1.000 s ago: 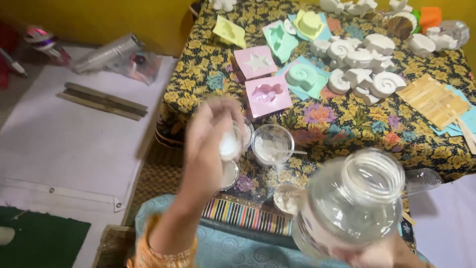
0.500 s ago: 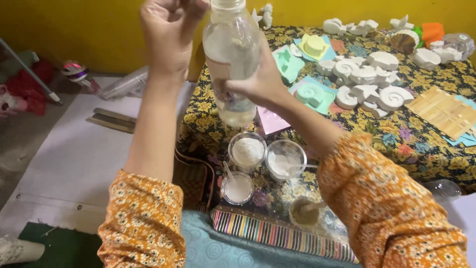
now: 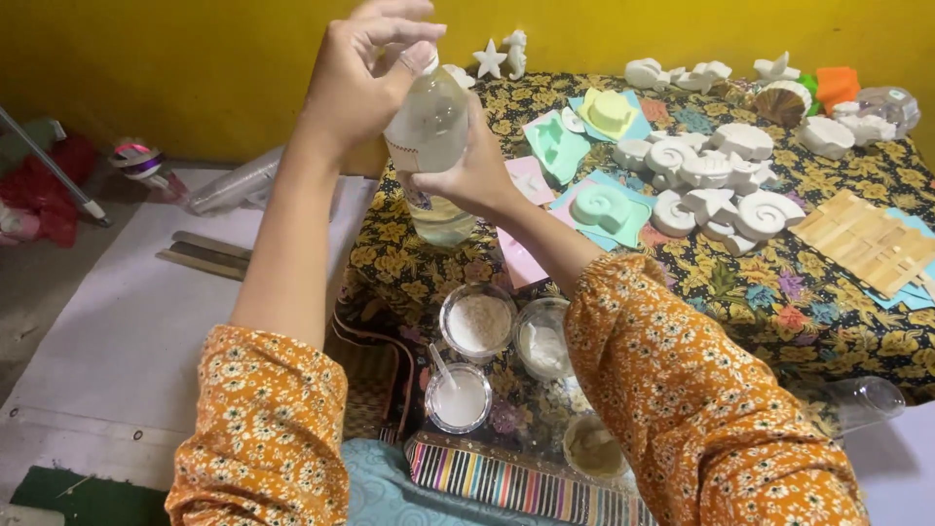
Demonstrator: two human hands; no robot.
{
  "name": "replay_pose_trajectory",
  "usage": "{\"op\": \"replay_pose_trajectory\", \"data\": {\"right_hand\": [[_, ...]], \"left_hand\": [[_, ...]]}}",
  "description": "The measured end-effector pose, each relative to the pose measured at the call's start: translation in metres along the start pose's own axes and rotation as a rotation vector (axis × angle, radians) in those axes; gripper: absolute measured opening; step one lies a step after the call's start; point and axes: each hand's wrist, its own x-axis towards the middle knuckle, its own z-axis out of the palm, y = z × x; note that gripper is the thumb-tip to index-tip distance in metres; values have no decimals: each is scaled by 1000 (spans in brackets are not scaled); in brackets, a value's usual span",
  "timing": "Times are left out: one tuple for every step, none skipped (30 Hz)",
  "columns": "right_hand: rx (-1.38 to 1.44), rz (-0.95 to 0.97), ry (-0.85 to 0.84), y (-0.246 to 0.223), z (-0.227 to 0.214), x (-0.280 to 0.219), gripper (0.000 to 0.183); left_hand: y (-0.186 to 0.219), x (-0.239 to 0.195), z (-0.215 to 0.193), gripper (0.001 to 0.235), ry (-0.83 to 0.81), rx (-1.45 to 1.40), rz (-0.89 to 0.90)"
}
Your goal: Mixing powder with water and filling silicone molds to create plaster shapes
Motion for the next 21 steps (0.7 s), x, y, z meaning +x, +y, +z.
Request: {"op": "replay_pose_trajectory", "data": {"right_hand": [[0,1,1,1,2,1,87],[6,8,8,2,2,1,91],[11,15,15,2,3,2,96],[9,17,19,1,1,0,96],[35,49,7,0,-1,-2,94],[63,77,-10,-1,-1,-3,92],[63,75,-11,1,-3,-2,92],[61,86,-26,2,-4,-2,97],[59,96,-41,4,-5,-2,102],[57,94,-41,7,-4,-1,102],[64,88,-62,11,-4,0,105],[71,86,-79,14,-4,0,109],[68,88,-75,12,-6,-2,109],[47,119,-78,10,-7,-2,106],[26,149,-81,8,-8,-2,103],[28,151,-82,8,-9,-2,103],[76,166,-95,7,-11,-2,106],[125,178,-105,7,-12,0,109],[126,177,-104,8,-10,-1,109],[104,176,-104,9,-9,-1,104],[81,175,-104,11,-8,-2,99]], "left_hand": [[1,-2,0,18,-1,0,-1],[1,-3,0,12,16,44,-7],[2,-4,0,8,33,88,-13],[0,-4,2,8,29,84,-12],[-1,-5,4,7,64,86,-20],[-3,-6,3,10,104,92,-28],[-3,-8,2,10,106,92,-26],[-4,-12,1,26,39,-61,-41],[-4,-15,0,42,-29,-214,-55],[-2,-15,2,42,-28,-215,-52],[0,-16,5,32,18,-211,-84],[1,-18,9,29,59,-210,-118],[-5,-15,15,29,56,-214,-117],[-11,-12,20,31,150,-100,-42],[-17,-10,25,43,242,15,34],[-20,-11,22,43,241,15,32],[-23,-12,19,37,164,-185,-41],[-26,-12,15,43,81,-382,-110],[-21,-13,9,43,80,-381,-109],[-16,-12,4,55,68,-491,-253],[-12,-12,-1,67,56,-600,-399]]}}
